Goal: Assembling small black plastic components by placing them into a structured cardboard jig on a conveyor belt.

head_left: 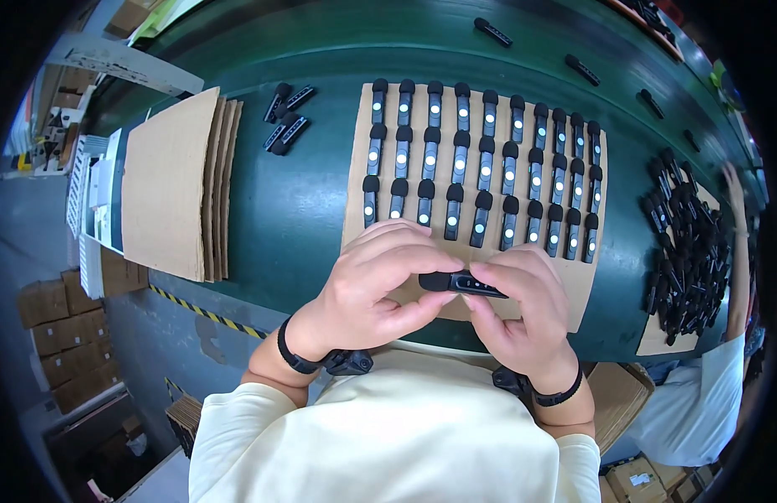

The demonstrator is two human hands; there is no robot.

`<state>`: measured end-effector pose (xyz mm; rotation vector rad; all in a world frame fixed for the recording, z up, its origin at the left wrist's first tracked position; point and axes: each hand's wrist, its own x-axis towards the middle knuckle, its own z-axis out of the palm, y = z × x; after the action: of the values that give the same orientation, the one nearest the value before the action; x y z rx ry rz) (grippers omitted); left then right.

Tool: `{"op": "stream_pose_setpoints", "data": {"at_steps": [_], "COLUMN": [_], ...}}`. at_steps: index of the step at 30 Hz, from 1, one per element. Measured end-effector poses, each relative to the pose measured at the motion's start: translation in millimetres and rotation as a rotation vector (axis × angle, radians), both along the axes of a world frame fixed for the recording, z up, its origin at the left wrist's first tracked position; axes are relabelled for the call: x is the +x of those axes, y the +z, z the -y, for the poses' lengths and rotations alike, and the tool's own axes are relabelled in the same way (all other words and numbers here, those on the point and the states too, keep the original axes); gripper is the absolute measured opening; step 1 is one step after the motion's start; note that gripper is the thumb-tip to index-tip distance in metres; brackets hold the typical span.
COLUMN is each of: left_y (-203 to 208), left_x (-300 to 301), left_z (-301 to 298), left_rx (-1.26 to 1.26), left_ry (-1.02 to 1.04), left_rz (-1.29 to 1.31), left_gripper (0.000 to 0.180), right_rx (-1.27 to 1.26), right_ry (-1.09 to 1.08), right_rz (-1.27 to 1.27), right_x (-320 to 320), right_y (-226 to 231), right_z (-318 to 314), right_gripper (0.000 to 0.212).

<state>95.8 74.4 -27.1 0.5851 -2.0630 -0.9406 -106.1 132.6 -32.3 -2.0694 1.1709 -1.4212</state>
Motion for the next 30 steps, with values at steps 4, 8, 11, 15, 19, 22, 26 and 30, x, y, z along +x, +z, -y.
{"op": "stream_pose_setpoints", "data": {"at_steps": [4,8,11,15,19,22,26,30], "left_y": [5,7,5,2,1,-10,-20,-32], "left_x": [-2,-3,-4,-5,9,33,60,79], "left_z": [2,2,0,0,2,3,2,-2], "left_rx": [-0.002,0.02,0.065,0.08,0.089,0.065,0.041,0.034], "left_ry": [0.004,0.009,0.029,0.041,0.08,0.285,0.425,0.511], "left_rz": [-0.005,0.029,0.069,0.077,0.102,0.102,0.156,0.167], "left_gripper": [0.029,0.026,0.025,0.023,0.022,0.021,0.018,0.015], "right_rx": [-0.026,-0.027,-0.008,0.028,0.067,0.122,0.083,0.005], "right_ry": [0.013,0.019,0.019,0.016,0.021,0.031,0.033,0.016], "right_rz": [-0.009,0.015,0.063,0.131,0.068,-0.067,-0.251,-0.457], "right_x": [-2,-3,-1,3,6,12,28,39], "right_y": [-1,2,3,1,-6,-13,-28,-42], "right_z": [1,2,2,2,0,-5,-13,-19], "right_gripper": [0.036,0.035,0.035,0.035,0.034,0.034,0.031,0.026]}}
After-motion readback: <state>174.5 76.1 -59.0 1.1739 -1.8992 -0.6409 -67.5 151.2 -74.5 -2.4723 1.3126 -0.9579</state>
